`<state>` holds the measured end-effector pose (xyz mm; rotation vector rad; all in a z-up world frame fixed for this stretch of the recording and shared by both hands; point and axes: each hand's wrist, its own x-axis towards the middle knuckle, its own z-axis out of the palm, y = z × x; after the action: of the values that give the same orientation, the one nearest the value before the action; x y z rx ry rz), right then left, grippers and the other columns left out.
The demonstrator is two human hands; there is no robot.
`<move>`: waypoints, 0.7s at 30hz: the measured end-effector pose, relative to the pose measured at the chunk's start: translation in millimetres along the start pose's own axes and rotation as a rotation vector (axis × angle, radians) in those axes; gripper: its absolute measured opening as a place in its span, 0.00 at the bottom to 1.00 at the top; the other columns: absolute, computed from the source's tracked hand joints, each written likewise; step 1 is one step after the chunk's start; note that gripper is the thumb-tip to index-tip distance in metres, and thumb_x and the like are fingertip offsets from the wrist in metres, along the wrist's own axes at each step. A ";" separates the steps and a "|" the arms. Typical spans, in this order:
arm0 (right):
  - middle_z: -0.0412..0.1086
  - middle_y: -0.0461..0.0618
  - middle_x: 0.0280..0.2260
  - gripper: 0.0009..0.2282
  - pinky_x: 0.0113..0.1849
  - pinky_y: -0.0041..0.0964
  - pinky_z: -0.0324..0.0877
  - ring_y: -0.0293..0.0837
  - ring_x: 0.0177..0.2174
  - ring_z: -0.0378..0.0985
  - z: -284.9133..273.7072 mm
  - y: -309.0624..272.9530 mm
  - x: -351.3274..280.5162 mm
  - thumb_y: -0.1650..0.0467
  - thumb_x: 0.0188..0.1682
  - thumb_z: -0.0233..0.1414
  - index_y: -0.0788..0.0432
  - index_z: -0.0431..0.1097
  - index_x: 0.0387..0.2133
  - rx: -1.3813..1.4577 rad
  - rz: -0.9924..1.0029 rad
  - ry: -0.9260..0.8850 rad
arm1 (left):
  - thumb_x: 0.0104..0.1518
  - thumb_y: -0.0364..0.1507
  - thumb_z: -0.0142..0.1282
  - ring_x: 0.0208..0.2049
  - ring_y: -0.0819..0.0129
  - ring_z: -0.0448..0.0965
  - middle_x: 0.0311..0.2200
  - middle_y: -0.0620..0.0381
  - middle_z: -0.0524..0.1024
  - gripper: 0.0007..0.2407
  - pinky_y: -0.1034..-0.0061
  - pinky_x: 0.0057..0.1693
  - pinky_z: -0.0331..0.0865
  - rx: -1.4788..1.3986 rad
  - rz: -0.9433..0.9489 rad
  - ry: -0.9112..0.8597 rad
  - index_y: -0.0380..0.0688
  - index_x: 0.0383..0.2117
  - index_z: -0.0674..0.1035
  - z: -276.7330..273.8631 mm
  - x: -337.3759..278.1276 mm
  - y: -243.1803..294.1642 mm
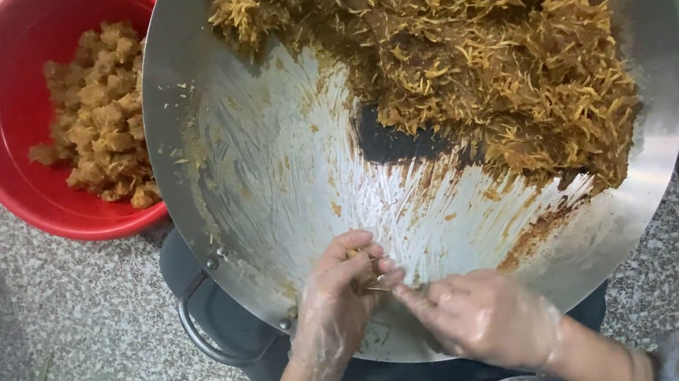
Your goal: Portioning a shredded food mixture from a large wok into a bowl
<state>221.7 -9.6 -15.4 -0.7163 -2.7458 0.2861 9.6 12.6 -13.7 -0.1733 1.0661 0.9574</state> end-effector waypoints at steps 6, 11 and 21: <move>0.72 0.45 0.26 0.11 0.23 0.37 0.70 0.43 0.21 0.75 -16.3 5.9 -4.9 0.71 0.51 0.55 0.57 0.76 0.47 0.577 0.187 0.158 | 0.52 0.19 0.58 0.32 0.54 0.81 0.31 0.47 0.79 0.10 0.44 0.55 0.76 -0.077 0.037 0.042 0.39 0.39 0.77 4.2 0.6 7.9; 0.77 0.44 0.24 0.12 0.18 0.22 0.70 0.32 0.19 0.74 2.2 10.8 -25.3 0.75 0.47 0.58 0.60 0.75 0.45 0.924 0.431 0.417 | 0.68 0.44 0.41 0.02 0.69 0.71 0.01 0.62 0.55 0.30 0.82 0.11 0.48 0.305 0.214 -0.182 0.48 0.02 0.65 12.8 -18.6 17.5; 0.82 0.50 0.32 0.11 0.29 0.26 0.83 0.37 0.25 0.85 -3.8 5.5 -14.5 0.74 0.44 0.62 0.61 0.77 0.41 0.798 0.612 0.518 | 0.56 0.37 0.58 0.50 0.50 0.79 0.51 0.38 0.78 0.14 0.54 0.61 0.67 0.276 0.258 -0.201 0.40 0.40 0.84 6.7 -13.6 9.2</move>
<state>237.5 -11.7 -16.5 -1.1423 -1.6526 1.0642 5.4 13.9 3.5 0.2889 1.0370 1.0223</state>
